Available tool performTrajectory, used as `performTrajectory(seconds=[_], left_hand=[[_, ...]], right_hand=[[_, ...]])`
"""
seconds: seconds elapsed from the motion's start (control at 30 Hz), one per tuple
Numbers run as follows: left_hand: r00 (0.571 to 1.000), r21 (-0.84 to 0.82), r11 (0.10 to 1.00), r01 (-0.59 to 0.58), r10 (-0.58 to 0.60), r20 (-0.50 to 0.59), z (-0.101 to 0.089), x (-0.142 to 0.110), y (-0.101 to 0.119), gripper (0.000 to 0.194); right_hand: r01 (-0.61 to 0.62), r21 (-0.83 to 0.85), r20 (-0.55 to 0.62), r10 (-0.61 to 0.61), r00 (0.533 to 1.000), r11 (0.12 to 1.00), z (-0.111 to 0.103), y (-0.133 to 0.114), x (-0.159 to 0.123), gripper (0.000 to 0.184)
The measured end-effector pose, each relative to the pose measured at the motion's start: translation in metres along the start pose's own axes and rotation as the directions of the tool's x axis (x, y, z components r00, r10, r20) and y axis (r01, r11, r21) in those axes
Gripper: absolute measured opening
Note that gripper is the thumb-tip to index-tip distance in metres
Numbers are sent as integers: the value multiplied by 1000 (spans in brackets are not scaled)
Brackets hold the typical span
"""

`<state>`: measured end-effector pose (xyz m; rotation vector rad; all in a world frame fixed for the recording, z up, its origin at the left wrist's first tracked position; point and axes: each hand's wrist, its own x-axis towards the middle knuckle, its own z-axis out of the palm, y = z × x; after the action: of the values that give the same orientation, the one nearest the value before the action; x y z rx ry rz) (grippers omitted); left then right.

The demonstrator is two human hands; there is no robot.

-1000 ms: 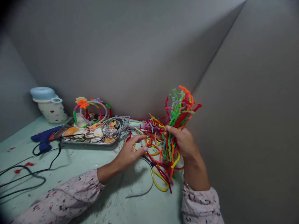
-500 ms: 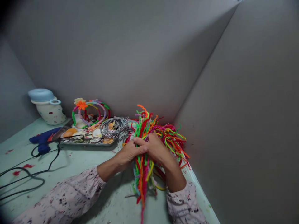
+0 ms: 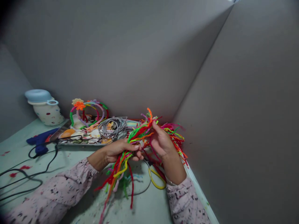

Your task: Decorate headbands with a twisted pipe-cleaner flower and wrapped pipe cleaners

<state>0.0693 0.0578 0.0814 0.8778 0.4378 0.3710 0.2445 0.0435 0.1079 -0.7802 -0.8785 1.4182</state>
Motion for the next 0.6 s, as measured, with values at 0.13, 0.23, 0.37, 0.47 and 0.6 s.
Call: performTrajectory(seconds=[0.13,0.23,0.37,0.47,0.6], left_hand=[[999,65,997,33,-33,-8,-6,-2,2,23],[997,71,997,-7,12,-79,-9,-1,4,21],[991,-49,995,-86,80,-111,-17,-4,13,26],[990,-106,987,-120,111,-85,-20,-8,19,32],[990,-131,983,-131,124,-60,-19,-8,19,35]], right_hand=[[-9,167,-169,37,985,986,-14,-2,5,14],[27,180,-245,18,969,983,-23,0,7,16],[95,84,-310,-65,949,992,-34,-2,6,19],[87,-13,-404,-84,911,996,-34,-5,1,19],[-25,-26,-352,14,936,999,-17,1,-4,20]])
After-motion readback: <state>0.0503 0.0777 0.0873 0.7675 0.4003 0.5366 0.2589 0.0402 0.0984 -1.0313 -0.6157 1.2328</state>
